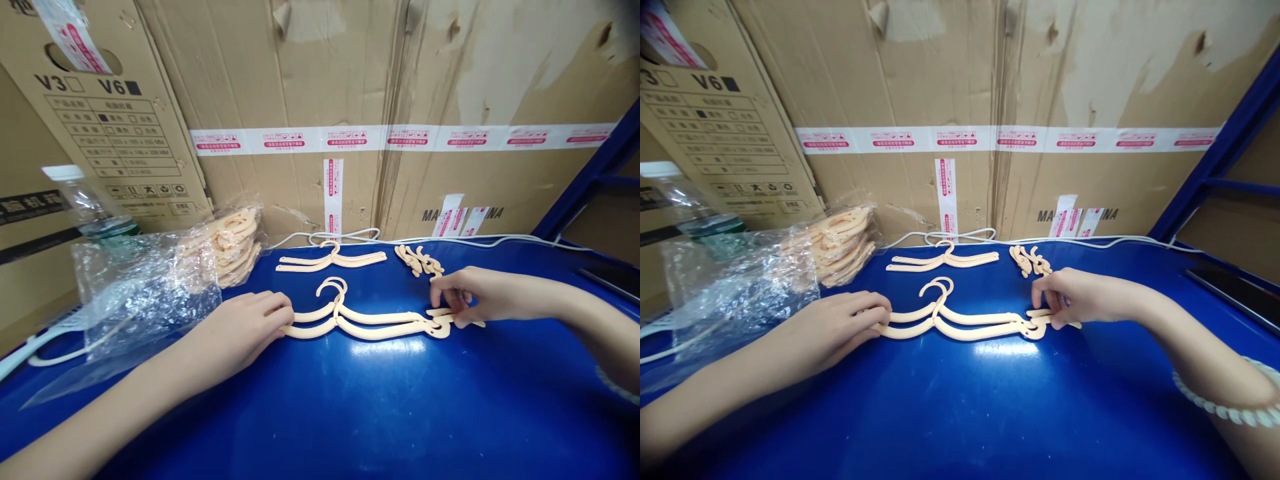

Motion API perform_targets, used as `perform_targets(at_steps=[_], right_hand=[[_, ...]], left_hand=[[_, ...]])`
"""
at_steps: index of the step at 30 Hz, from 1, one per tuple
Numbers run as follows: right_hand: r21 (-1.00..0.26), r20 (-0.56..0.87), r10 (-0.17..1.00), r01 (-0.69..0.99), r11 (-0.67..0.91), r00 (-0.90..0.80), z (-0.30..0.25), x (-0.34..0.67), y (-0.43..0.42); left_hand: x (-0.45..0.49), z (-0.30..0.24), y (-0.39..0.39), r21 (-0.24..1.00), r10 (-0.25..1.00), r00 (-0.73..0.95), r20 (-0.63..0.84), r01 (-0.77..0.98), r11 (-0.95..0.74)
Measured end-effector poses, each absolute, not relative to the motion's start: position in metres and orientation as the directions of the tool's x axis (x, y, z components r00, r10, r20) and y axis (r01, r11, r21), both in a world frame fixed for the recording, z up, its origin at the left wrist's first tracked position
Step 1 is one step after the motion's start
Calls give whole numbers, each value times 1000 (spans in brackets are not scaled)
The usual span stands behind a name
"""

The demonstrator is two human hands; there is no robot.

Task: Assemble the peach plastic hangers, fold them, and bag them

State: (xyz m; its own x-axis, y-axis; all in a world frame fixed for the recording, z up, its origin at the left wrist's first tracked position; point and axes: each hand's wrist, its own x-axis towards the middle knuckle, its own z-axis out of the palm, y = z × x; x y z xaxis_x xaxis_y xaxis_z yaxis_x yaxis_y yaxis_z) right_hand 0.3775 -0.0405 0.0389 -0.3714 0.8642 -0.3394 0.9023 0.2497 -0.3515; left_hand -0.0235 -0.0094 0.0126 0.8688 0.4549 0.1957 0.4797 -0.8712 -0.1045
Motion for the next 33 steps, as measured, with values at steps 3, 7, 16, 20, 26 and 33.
perform_targets(at_steps=[3,7,16,20,26,33], right_hand=[[-348,-350,871,911,221,-345,39,375,-41],[-327,-368,880,928,180,-301,41,371,-43],[-313,-369,882,933,179,-294,42,371,-43],[-328,-333,892,924,196,-307,38,376,-38],[-297,-261,924,934,200,-281,33,380,-29],[-256,-186,941,939,231,-282,30,381,-26]], left_hand=[[-22,14,-10,-93,480,861,171,499,-862],[-20,14,-10,-83,495,854,161,511,-855],[-19,14,-11,-89,503,851,150,519,-850],[-18,12,-10,-89,506,843,184,527,-845],[-16,5,-9,-20,556,794,244,577,-816],[-18,-1,-8,28,581,756,302,602,-798]])
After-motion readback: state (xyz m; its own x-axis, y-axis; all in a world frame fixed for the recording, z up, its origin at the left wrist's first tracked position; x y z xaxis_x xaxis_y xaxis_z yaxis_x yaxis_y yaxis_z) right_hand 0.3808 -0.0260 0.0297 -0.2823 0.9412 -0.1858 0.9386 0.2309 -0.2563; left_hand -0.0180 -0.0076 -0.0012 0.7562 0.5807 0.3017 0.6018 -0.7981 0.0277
